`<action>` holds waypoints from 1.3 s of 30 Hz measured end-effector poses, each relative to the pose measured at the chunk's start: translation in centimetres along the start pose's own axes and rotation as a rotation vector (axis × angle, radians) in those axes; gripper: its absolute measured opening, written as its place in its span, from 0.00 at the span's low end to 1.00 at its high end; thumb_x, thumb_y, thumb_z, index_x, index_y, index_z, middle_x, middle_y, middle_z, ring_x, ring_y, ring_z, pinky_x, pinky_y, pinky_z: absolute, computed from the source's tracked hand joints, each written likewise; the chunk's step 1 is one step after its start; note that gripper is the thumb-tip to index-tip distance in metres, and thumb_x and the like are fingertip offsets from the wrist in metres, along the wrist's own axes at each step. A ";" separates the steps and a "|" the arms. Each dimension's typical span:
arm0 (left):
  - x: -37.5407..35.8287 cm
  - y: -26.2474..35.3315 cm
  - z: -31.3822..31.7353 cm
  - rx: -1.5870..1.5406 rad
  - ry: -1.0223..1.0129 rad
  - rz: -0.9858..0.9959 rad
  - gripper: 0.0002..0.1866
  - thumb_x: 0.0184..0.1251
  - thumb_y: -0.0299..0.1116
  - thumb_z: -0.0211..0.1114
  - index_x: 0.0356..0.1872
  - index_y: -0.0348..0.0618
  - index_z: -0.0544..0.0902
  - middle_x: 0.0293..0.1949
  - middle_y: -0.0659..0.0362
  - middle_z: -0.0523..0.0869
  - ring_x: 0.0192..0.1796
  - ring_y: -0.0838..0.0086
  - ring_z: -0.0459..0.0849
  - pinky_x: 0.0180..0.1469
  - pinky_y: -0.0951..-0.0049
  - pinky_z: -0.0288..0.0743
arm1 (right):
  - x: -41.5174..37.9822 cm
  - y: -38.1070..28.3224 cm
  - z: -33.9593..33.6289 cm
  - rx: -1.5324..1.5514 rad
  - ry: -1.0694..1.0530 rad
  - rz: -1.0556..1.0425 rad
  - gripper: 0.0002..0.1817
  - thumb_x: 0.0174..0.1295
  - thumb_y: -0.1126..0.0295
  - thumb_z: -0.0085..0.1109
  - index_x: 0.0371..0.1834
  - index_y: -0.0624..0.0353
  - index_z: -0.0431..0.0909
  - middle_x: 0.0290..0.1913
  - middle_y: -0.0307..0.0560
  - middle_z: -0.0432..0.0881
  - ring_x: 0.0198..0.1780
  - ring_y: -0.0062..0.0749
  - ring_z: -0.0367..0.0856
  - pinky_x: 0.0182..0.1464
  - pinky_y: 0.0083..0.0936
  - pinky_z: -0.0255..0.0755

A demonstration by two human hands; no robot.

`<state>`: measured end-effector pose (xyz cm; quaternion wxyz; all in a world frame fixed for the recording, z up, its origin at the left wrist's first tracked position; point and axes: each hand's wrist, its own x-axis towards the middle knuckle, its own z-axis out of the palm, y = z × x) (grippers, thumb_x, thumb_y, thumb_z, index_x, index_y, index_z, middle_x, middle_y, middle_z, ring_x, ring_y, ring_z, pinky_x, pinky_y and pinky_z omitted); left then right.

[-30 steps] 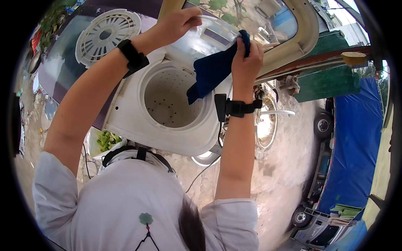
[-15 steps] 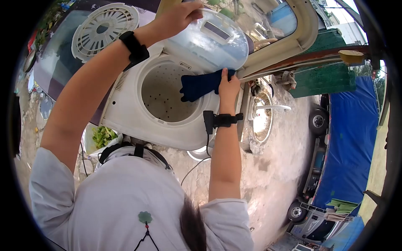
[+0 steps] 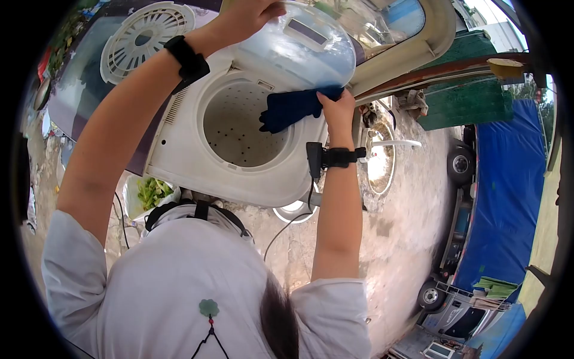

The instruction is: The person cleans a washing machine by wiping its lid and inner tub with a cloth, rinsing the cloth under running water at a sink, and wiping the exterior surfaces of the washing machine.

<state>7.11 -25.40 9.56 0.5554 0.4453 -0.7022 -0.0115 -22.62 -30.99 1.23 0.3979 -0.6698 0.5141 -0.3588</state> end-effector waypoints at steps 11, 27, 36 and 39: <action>-0.1 0.3 -0.1 -0.026 -0.036 -0.058 0.04 0.70 0.26 0.57 0.36 0.36 0.76 0.29 0.48 0.82 0.34 0.55 0.83 0.37 0.61 0.74 | 2.0 -13.9 -0.8 -0.717 0.296 -0.947 0.12 0.60 0.66 0.67 0.41 0.64 0.84 0.32 0.52 0.86 0.32 0.42 0.85 0.38 0.28 0.75; -0.3 -1.4 -0.7 -0.088 -0.172 -0.016 0.13 0.56 0.11 0.49 0.40 0.35 0.75 0.33 0.49 0.79 0.38 0.58 0.80 0.42 0.64 0.74 | -1.8 -14.1 2.9 -0.193 0.494 -1.013 0.11 0.63 0.71 0.62 0.48 0.60 0.81 0.50 0.48 0.82 0.54 0.44 0.76 0.55 0.36 0.69; -1.6 -2.3 -3.2 -0.301 -0.151 -0.150 0.18 0.56 0.10 0.48 0.46 0.33 0.76 0.35 0.50 0.82 0.40 0.68 0.79 0.45 0.70 0.73 | 0.7 -17.9 8.6 -1.085 0.363 -1.226 0.14 0.54 0.75 0.57 0.44 0.62 0.79 0.43 0.48 0.82 0.52 0.40 0.78 0.66 0.40 0.62; -1.5 -1.8 -4.8 -0.150 -0.276 -0.219 0.17 0.57 0.11 0.49 0.46 0.33 0.77 0.35 0.51 0.84 0.39 0.69 0.80 0.45 0.71 0.73 | 0.2 -20.1 7.9 -1.106 0.254 -1.193 0.08 0.55 0.75 0.54 0.38 0.60 0.79 0.38 0.47 0.82 0.47 0.41 0.79 0.60 0.38 0.66</action>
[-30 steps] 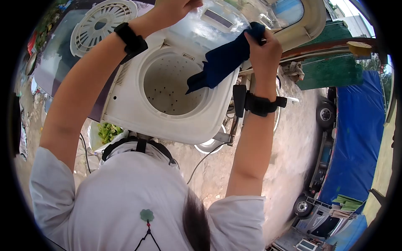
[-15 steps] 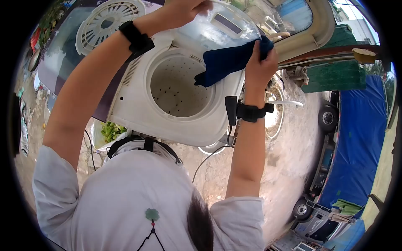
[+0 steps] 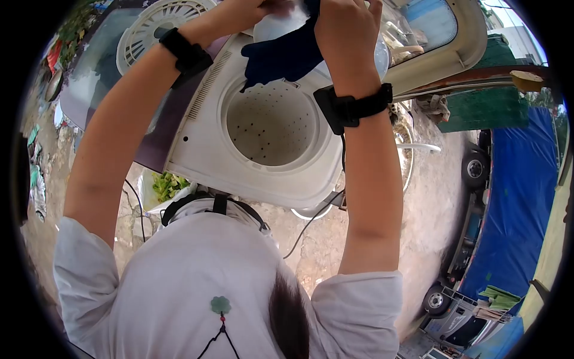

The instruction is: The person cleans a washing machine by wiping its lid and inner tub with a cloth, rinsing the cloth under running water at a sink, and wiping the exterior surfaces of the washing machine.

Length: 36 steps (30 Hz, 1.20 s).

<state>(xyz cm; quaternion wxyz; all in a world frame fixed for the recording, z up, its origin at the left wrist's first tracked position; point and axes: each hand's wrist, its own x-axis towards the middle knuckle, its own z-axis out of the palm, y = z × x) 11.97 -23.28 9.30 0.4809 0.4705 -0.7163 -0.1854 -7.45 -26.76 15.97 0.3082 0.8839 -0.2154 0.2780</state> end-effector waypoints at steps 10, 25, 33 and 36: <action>-0.5 -1.6 1.4 0.136 0.218 0.024 0.17 0.55 0.12 0.54 0.46 0.36 0.78 0.36 0.45 0.85 0.41 0.62 0.84 0.44 0.64 0.76 | 1.8 -1.7 5.6 -0.024 0.037 -0.192 0.06 0.58 0.70 0.53 0.35 0.55 0.79 0.32 0.41 0.81 0.43 0.31 0.80 0.57 0.33 0.66; 0.0 -2.6 1.5 0.242 0.286 -0.025 0.12 0.58 0.16 0.55 0.44 0.35 0.79 0.31 0.47 0.85 0.38 0.59 0.85 0.40 0.63 0.76 | 2.2 -1.5 6.7 0.064 0.095 -0.251 0.05 0.54 0.71 0.55 0.29 0.51 0.82 0.33 0.40 0.82 0.47 0.34 0.76 0.57 0.33 0.63; -0.6 -1.3 1.2 -0.062 0.219 -0.122 0.12 0.59 0.15 0.54 0.43 0.35 0.79 0.30 0.45 0.84 0.35 0.59 0.85 0.38 0.63 0.75 | 1.6 1.4 1.9 0.069 0.012 -0.057 0.03 0.49 0.72 0.59 0.26 0.54 0.82 0.29 0.45 0.83 0.45 0.39 0.78 0.55 0.37 0.63; -0.7 -0.9 1.2 0.023 0.230 -0.134 0.13 0.58 0.14 0.52 0.43 0.34 0.79 0.30 0.46 0.84 0.35 0.59 0.84 0.37 0.63 0.75 | 2.1 1.0 2.2 0.061 0.008 -0.106 0.03 0.49 0.72 0.60 0.26 0.54 0.82 0.30 0.44 0.82 0.46 0.39 0.77 0.55 0.37 0.63</action>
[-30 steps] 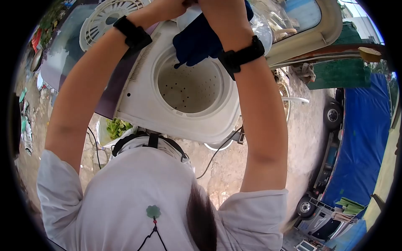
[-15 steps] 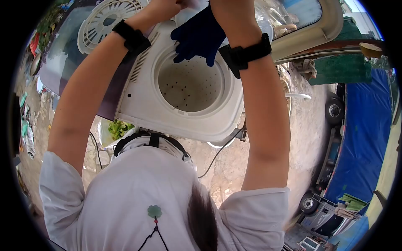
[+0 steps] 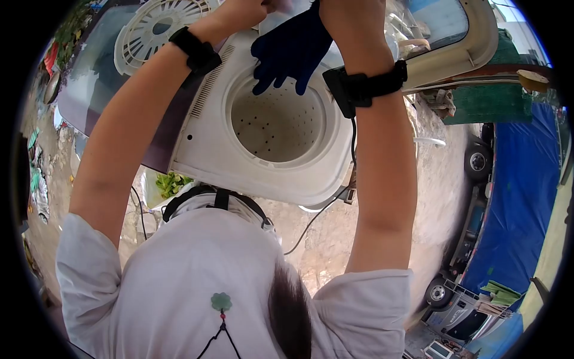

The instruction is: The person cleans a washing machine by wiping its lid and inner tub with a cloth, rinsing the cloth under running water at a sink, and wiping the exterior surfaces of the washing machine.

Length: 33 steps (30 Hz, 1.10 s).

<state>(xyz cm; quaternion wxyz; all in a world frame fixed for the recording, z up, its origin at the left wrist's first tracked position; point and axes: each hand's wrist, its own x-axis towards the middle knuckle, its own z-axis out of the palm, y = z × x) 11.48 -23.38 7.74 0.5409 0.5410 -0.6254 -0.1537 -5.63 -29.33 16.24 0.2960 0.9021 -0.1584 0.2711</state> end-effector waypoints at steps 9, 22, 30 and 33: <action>0.6 -0.7 0.1 -0.011 -0.037 -0.050 0.13 0.58 0.15 0.55 0.44 0.34 0.78 0.32 0.45 0.84 0.35 0.61 0.83 0.40 0.65 0.74 | -0.4 -0.3 1.4 -0.024 0.034 -0.012 0.05 0.47 0.72 0.62 0.29 0.53 0.82 0.34 0.41 0.82 0.51 0.37 0.75 0.57 0.38 0.61; 0.1 0.1 0.1 0.013 -0.064 0.075 0.15 0.58 0.17 0.57 0.47 0.37 0.79 0.35 0.47 0.85 0.40 0.60 0.83 0.45 0.65 0.74 | -7.1 -5.9 -3.8 1.352 0.407 1.192 0.18 0.67 0.71 0.63 0.50 0.69 0.65 0.41 0.55 0.81 0.26 0.36 0.86 0.30 0.18 0.80; 0.1 -0.9 -0.4 0.171 -0.150 -0.037 0.22 0.51 0.13 0.53 0.50 0.36 0.79 0.37 0.45 0.85 0.43 0.59 0.84 0.48 0.67 0.75 | -3.1 -6.9 3.5 0.458 0.344 0.428 0.19 0.57 0.81 0.56 0.54 0.60 0.73 0.47 0.53 0.74 0.51 0.51 0.76 0.49 0.41 0.75; 0.3 -2.2 0.1 0.089 -0.091 0.164 0.21 0.53 0.14 0.53 0.51 0.35 0.78 0.39 0.46 0.86 0.45 0.60 0.85 0.49 0.66 0.76 | -4.1 -7.7 4.2 0.383 0.154 0.474 0.18 0.57 0.79 0.56 0.52 0.60 0.75 0.43 0.50 0.73 0.48 0.45 0.78 0.48 0.35 0.76</action>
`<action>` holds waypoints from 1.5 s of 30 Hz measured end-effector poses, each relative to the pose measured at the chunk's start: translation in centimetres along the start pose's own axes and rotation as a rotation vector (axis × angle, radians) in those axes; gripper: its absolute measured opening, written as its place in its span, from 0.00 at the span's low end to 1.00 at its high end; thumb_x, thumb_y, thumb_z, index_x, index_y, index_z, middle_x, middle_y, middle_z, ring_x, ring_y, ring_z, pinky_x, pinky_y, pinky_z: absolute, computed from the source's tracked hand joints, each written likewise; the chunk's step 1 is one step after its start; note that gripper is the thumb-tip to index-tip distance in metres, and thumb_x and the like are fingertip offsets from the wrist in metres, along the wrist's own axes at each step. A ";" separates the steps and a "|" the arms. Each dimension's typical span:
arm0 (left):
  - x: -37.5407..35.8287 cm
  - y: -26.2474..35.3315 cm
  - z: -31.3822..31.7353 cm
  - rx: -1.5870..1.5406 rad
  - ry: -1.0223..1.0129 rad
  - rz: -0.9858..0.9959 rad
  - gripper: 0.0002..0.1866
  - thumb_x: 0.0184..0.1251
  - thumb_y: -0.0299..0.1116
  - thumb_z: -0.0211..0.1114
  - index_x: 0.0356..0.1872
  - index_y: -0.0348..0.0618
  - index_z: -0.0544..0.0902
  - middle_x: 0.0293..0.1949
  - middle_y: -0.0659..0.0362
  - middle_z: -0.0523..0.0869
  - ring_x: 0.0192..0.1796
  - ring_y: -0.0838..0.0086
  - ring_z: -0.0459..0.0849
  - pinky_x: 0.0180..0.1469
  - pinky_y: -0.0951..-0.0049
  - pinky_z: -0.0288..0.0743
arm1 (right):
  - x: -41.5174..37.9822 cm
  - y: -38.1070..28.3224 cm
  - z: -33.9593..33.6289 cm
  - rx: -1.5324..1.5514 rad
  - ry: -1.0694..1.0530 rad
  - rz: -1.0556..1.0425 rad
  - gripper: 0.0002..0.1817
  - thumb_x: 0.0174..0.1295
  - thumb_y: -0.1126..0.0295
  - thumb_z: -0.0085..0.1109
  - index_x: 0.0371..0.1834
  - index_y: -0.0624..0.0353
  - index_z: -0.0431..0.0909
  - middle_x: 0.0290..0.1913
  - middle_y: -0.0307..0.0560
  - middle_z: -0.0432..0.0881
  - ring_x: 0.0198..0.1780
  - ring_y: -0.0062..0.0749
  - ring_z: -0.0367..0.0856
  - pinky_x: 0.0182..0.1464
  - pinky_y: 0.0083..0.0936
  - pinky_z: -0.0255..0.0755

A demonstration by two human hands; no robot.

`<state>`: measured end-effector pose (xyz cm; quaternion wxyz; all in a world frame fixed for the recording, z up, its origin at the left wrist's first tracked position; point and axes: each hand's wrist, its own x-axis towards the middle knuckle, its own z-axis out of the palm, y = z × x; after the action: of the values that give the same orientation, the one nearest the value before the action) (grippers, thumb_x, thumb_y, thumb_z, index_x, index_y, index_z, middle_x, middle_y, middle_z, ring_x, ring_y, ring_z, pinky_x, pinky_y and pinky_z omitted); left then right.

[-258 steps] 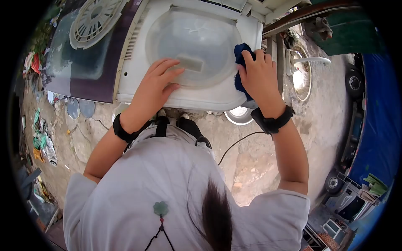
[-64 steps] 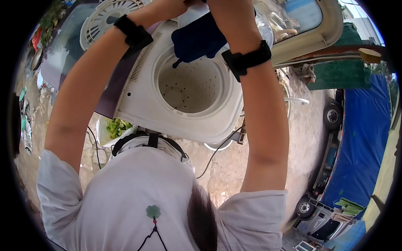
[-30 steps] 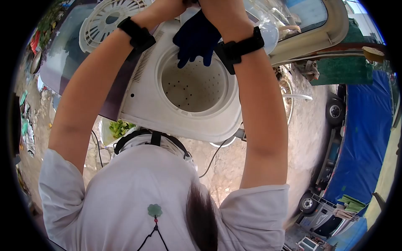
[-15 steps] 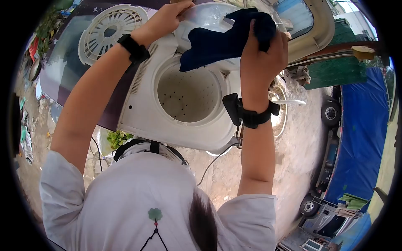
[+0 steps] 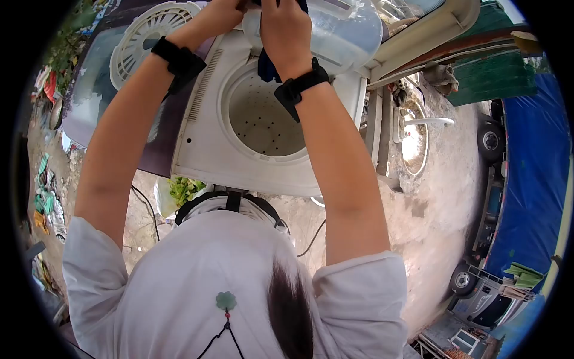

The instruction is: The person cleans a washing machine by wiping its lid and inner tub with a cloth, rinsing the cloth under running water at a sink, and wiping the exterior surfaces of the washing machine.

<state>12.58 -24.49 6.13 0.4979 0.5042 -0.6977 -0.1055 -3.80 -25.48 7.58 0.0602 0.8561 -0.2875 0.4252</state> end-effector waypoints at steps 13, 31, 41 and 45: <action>0.0 2.0 -0.4 -0.010 -0.075 -0.154 0.17 0.55 0.15 0.51 0.46 0.36 0.79 0.33 0.52 0.84 0.37 0.64 0.80 0.44 0.68 0.74 | -1.8 8.6 -2.5 -0.458 -0.310 -0.952 0.16 0.54 0.73 0.61 0.48 0.52 0.80 0.51 0.37 0.73 0.50 0.28 0.79 0.53 0.23 0.77; 0.1 1.5 0.2 0.006 -0.082 -0.151 0.12 0.60 0.23 0.64 0.45 0.37 0.77 0.35 0.56 0.85 0.39 0.72 0.81 0.44 0.70 0.74 | -2.8 10.7 -7.9 -0.504 -0.318 -0.523 0.13 0.56 0.70 0.54 0.45 0.51 0.81 0.42 0.43 0.73 0.44 0.35 0.78 0.42 0.32 0.74; 0.3 2.3 0.5 -0.056 -0.066 -0.216 0.11 0.60 0.19 0.62 0.45 0.38 0.77 0.35 0.58 0.84 0.40 0.74 0.80 0.44 0.72 0.74 | -7.9 14.6 -8.3 -0.424 -0.446 -0.655 0.16 0.52 0.74 0.61 0.47 0.53 0.80 0.46 0.38 0.74 0.48 0.30 0.78 0.50 0.26 0.76; 0.2 2.2 0.2 -0.072 -0.072 -0.234 0.12 0.59 0.20 0.61 0.45 0.39 0.77 0.35 0.55 0.84 0.41 0.69 0.81 0.45 0.68 0.74 | -9.2 13.6 -8.9 -0.461 -0.870 -0.389 0.19 0.53 0.73 0.61 0.51 0.55 0.80 0.46 0.45 0.77 0.47 0.37 0.81 0.48 0.31 0.78</action>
<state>11.10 -23.69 7.58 0.4748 0.5596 -0.6473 -0.2059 -21.69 -29.54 4.21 0.1996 0.9555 -0.2079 -0.0627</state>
